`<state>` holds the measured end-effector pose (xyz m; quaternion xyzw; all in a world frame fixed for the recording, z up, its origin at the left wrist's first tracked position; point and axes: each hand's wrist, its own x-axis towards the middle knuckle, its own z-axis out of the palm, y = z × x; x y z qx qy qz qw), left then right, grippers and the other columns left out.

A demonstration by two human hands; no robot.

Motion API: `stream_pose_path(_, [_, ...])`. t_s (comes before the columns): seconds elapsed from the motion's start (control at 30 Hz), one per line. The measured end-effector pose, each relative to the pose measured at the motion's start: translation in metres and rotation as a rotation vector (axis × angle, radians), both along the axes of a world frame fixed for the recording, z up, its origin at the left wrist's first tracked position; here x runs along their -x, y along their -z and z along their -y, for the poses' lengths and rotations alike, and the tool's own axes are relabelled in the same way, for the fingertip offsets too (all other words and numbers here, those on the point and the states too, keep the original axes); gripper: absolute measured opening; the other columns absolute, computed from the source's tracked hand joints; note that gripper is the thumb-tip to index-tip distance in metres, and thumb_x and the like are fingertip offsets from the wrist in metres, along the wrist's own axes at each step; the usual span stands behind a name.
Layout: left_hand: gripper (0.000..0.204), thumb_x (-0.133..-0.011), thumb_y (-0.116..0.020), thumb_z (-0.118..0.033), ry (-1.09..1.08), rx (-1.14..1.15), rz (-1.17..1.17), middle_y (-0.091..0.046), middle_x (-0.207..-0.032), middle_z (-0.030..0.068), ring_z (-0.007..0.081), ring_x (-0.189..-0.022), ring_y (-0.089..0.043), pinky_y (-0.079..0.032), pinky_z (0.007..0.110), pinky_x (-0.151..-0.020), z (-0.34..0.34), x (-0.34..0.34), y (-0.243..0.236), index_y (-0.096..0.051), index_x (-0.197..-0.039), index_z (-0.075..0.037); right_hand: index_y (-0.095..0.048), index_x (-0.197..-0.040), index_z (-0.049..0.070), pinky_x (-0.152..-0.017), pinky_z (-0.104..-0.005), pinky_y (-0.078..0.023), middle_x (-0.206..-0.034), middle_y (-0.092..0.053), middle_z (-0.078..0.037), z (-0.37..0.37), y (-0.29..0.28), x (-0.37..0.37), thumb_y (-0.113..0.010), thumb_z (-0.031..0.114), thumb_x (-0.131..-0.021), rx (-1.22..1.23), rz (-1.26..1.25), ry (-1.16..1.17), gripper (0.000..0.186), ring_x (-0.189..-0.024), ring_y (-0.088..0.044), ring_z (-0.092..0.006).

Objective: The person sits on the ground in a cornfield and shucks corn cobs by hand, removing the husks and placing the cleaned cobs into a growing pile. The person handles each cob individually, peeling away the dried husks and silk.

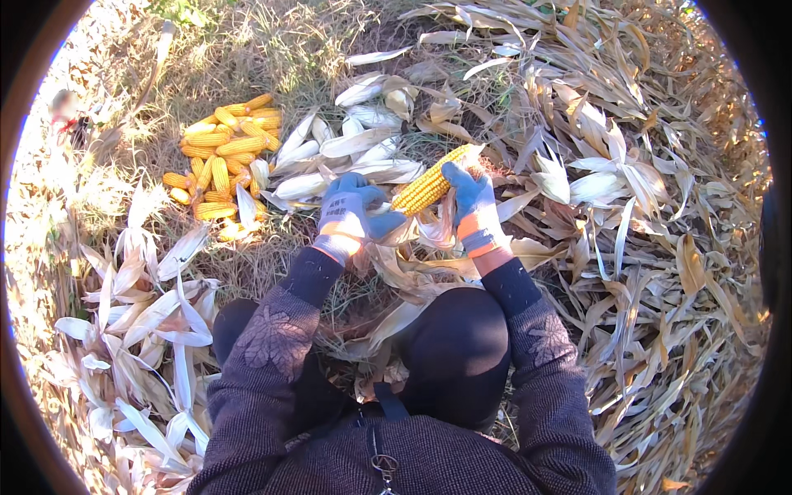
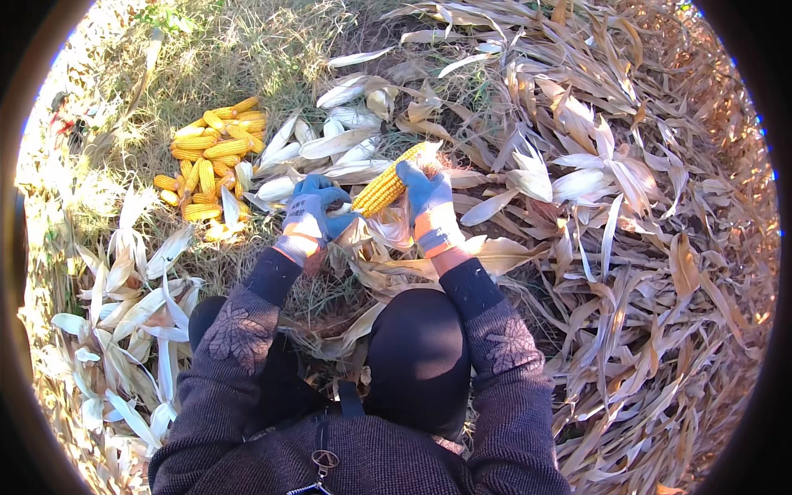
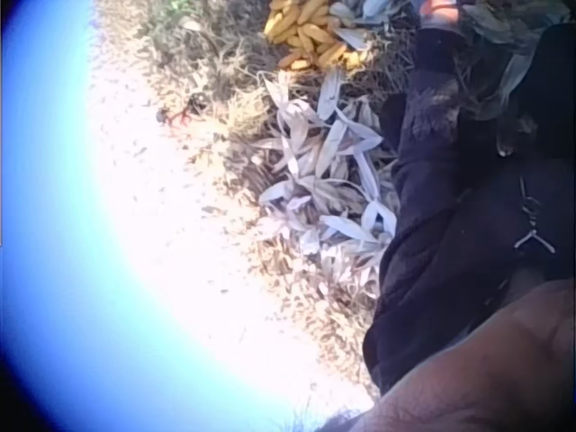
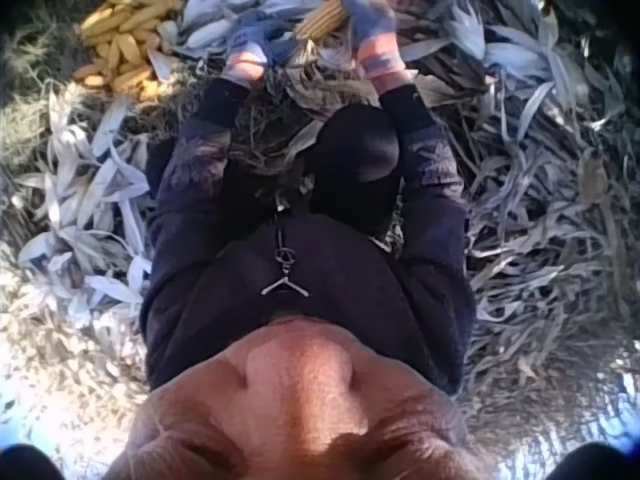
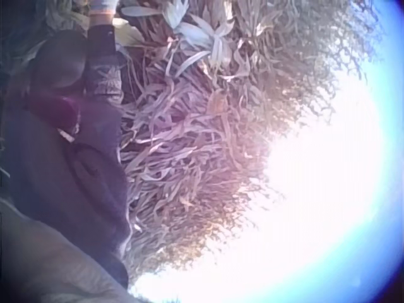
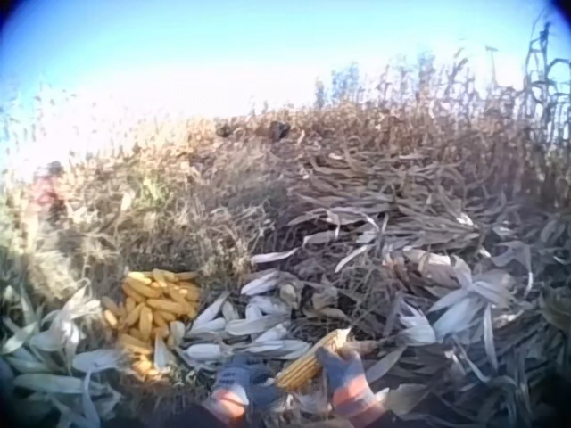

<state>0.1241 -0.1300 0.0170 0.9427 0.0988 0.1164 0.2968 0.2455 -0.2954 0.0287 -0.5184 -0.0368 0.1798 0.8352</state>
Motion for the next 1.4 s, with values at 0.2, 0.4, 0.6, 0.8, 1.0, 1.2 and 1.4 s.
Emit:
stream_pose_path(0.2, [0.061,-0.075,-0.075,-0.035,0.068,0.524,-0.162,-0.062,-0.113,0.0175,0.0255,-0.104,-0.061,-0.047,0.033,-0.090,0.015,-0.001,0.038,-0.055,-0.120,0.001,-0.059,-0.104,-0.002,-0.070,-0.0274,-0.047,-0.089,-0.063,-0.003,-0.007,-0.003,0.010,-0.066,0.012,-0.082,0.124,0.081,-0.142,0.027,-0.077,-0.058,-0.0123])
stream_pose_path(0.4, [0.063,-0.074,-0.075,-0.032,0.041,0.742,-0.214,-0.065,-0.110,0.0142,0.0191,-0.098,-0.063,-0.048,0.030,-0.087,0.035,0.002,0.034,-0.055,-0.122,0.002,-0.059,-0.104,-0.001,-0.068,-0.0263,-0.047,-0.088,-0.062,-0.003,-0.013,0.004,0.013,-0.066,0.012,-0.082,0.089,0.117,-0.202,0.027,-0.075,-0.057,-0.0106])
stream_pose_path(0.6, [0.060,-0.069,-0.076,-0.028,-0.006,0.888,-0.148,-0.068,-0.100,0.0135,0.0200,-0.089,-0.066,-0.049,0.032,-0.082,0.042,0.003,0.052,-0.058,-0.120,-0.002,-0.059,-0.104,0.000,-0.068,-0.0252,-0.046,-0.088,-0.062,-0.002,-0.009,0.008,0.014,-0.064,0.013,-0.084,0.112,0.135,-0.209,0.025,-0.075,-0.056,-0.0095])
stream_pose_path(0.8, [0.052,-0.068,-0.074,-0.029,-0.066,0.603,-0.158,-0.068,-0.100,0.0173,0.0305,-0.089,-0.066,-0.049,0.037,-0.079,0.047,0.005,0.040,-0.063,-0.113,-0.005,-0.059,-0.106,-0.001,-0.070,-0.0249,-0.046,-0.090,-0.062,-0.003,-0.009,0.011,0.011,-0.064,0.012,-0.084,0.175,0.167,-0.207,0.026,-0.078,-0.056,-0.0094])
stream_pose_path(1.0, [0.051,-0.068,-0.073,-0.033,-0.045,0.487,-0.110,-0.065,-0.098,0.0208,0.0344,-0.090,-0.064,-0.049,0.040,-0.079,0.051,0.011,0.030,-0.064,-0.109,-0.004,-0.057,-0.108,-0.001,-0.071,-0.0276,-0.047,-0.092,-0.062,-0.005,-0.012,0.017,0.008,-0.063,0.013,-0.085,0.119,-0.018,-0.105,0.028,-0.078,-0.057,-0.0134])
stream_pose_path(1.2, [0.047,-0.066,-0.072,-0.036,-0.016,0.344,-0.051,-0.062,-0.092,0.0215,0.0372,-0.087,-0.061,-0.047,0.043,-0.076,0.054,0.013,0.029,-0.065,-0.097,-0.001,-0.055,-0.102,0.000,-0.068,-0.0325,-0.051,-0.088,-0.061,-0.009,-0.002,0.025,-0.002,-0.060,0.013,-0.085,-0.044,-0.178,-0.175,0.021,-0.074,-0.060,-0.0198])
stream_pose_path(1.4, [0.041,-0.066,-0.070,-0.034,0.033,0.219,0.040,-0.060,-0.087,0.0186,0.0360,-0.081,-0.060,-0.047,0.042,-0.073,0.052,0.016,0.028,-0.064,-0.092,-0.002,-0.056,-0.095,0.002,-0.068,-0.0339,-0.052,-0.081,-0.060,-0.008,-0.001,0.036,-0.007,-0.059,0.014,-0.087,-0.099,-0.275,-0.159,0.015,-0.072,-0.061,-0.0211])
